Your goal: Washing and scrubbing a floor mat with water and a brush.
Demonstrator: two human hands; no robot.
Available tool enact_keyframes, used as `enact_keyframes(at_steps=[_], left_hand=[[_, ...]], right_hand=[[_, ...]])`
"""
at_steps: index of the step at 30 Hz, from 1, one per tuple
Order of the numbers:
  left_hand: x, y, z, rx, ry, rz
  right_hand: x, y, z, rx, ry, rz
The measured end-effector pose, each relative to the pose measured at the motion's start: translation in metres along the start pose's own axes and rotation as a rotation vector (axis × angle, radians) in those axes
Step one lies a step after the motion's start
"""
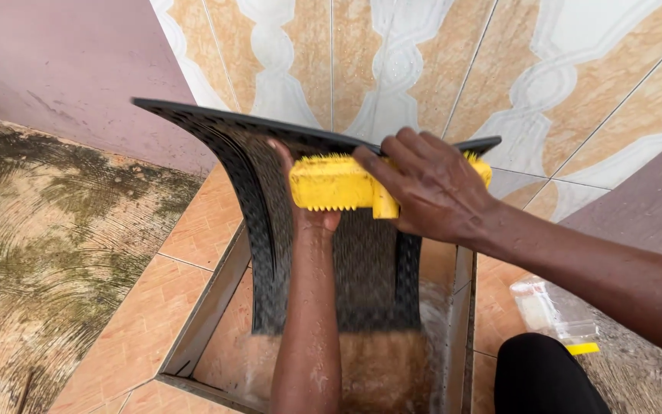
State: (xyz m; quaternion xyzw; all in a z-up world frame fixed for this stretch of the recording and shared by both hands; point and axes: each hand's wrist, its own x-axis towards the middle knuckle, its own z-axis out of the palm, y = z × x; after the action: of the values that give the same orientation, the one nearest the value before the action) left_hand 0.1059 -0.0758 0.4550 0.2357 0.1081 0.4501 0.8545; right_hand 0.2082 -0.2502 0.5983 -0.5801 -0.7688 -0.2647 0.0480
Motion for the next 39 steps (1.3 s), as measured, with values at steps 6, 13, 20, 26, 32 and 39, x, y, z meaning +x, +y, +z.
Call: enact_keyframes(at_steps=[6,13,20,26,32,39], left_hand=[[-0.009,0.004,0.005,0.041,0.149,0.154],[0.032,-0.057,-0.11,-0.161,0.103,0.344],[0.031,-0.093,-0.132,-0.404,-0.157,0.364],[0.036,-0.115,-0.183,-0.232,-0.143,0.219],[0.02,-0.124,-0.244,0.427,0.146,-0.018],[-0.033,-0.142,-0.318,1.681,0.055,-0.321]], right_hand=[[-0.006,-0.001,0.025,-0.044,0.082,-0.076],[-0.038,-0.022,0.112,0.024,0.092,-0.202],[-0.068,-0.028,0.144,0.017,0.087,-0.236],[-0.079,-0.035,0.174,-0.023,0.156,-0.22],[-0.07,-0.038,0.223,-0.085,0.18,-0.161],[-0.02,-0.048,0.236,-0.062,0.075,-0.047]])
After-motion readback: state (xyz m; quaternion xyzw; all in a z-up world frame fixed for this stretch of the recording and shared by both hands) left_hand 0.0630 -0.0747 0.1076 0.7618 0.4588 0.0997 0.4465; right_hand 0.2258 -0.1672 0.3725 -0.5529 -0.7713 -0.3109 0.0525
